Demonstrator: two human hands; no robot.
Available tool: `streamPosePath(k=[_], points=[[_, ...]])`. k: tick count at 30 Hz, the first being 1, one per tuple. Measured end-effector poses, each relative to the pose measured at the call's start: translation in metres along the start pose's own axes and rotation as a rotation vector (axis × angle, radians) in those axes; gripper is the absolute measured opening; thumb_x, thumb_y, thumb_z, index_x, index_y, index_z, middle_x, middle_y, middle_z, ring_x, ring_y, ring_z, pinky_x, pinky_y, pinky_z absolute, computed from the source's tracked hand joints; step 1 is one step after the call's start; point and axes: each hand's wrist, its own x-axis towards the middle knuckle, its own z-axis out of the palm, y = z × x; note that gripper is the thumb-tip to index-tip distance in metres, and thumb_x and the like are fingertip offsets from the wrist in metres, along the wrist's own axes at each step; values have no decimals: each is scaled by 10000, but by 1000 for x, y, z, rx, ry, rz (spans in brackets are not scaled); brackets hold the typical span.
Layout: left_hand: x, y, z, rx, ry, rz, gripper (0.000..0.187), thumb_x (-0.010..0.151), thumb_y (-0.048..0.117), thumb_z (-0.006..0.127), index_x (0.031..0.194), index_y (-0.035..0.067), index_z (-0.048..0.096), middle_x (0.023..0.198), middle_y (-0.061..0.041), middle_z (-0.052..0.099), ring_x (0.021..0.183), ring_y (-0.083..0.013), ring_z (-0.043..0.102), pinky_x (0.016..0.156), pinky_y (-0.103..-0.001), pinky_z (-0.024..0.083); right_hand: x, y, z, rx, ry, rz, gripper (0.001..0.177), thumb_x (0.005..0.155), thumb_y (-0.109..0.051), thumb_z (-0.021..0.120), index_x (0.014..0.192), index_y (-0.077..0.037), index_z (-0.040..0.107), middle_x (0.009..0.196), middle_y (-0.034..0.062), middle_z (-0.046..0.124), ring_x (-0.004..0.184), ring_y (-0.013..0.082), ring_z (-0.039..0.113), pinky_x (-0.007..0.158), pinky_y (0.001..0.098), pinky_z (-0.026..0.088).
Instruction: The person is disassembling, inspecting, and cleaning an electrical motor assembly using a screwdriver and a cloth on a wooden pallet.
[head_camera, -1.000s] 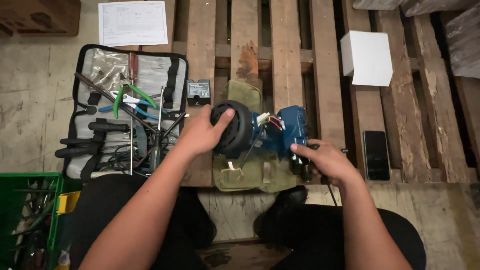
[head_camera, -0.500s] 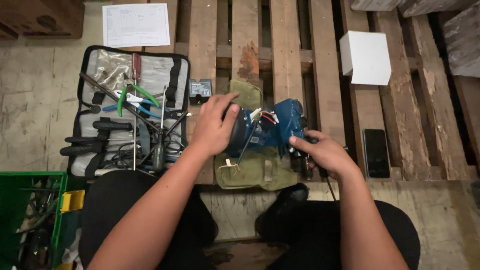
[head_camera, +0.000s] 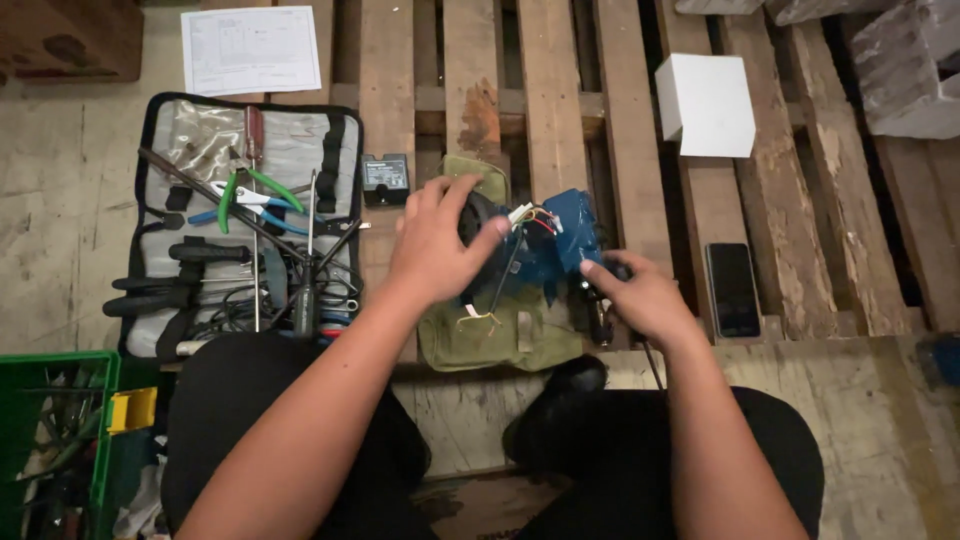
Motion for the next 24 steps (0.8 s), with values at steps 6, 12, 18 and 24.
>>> streamPosePath(k=[6, 12, 18, 24], points=[[-5, 4, -8, -27, -63, 30, 957, 743, 710, 708, 1494, 189, 424, 1493, -152, 394, 1426, -412, 349, 1102, -596, 357, -18, -10, -2, 13, -12, -5, 616, 932, -532, 671, 1390, -118, 670, 1010, 242, 748, 798, 336, 769, 782, 473, 592], [-1, -3, -3, -11, -101, 0, 916, 715, 633, 736, 1475, 234, 416, 1487, -119, 377, 1436, -383, 326, 1094, -574, 354, -8, 7, -16, 148, 267, -81, 277, 1005, -335, 670, 1159, -124, 761, 604, 126, 657, 509, 272, 688, 536, 389, 551], [-2, 2, -5, 23, -87, 51, 803, 747, 552, 732, 1421, 212, 457, 1492, -165, 387, 1390, -415, 321, 1064, -639, 311, -43, -8, -73, 1213, 310, -219, 257, 1032, -217, 369, 988, -114, 600, 1035, 193, 702, 697, 280, 650, 695, 367, 613], [-1, 9, -2, 74, -113, 18, 874, 754, 581, 716, 1482, 196, 425, 1518, -176, 362, 1393, -423, 301, 1058, -644, 309, -12, 35, -99, 1458, 444, -346, 197, 757, -331, 513, 748, -142, 570, 744, 37, 554, 675, 208, 486, 649, 320, 365]])
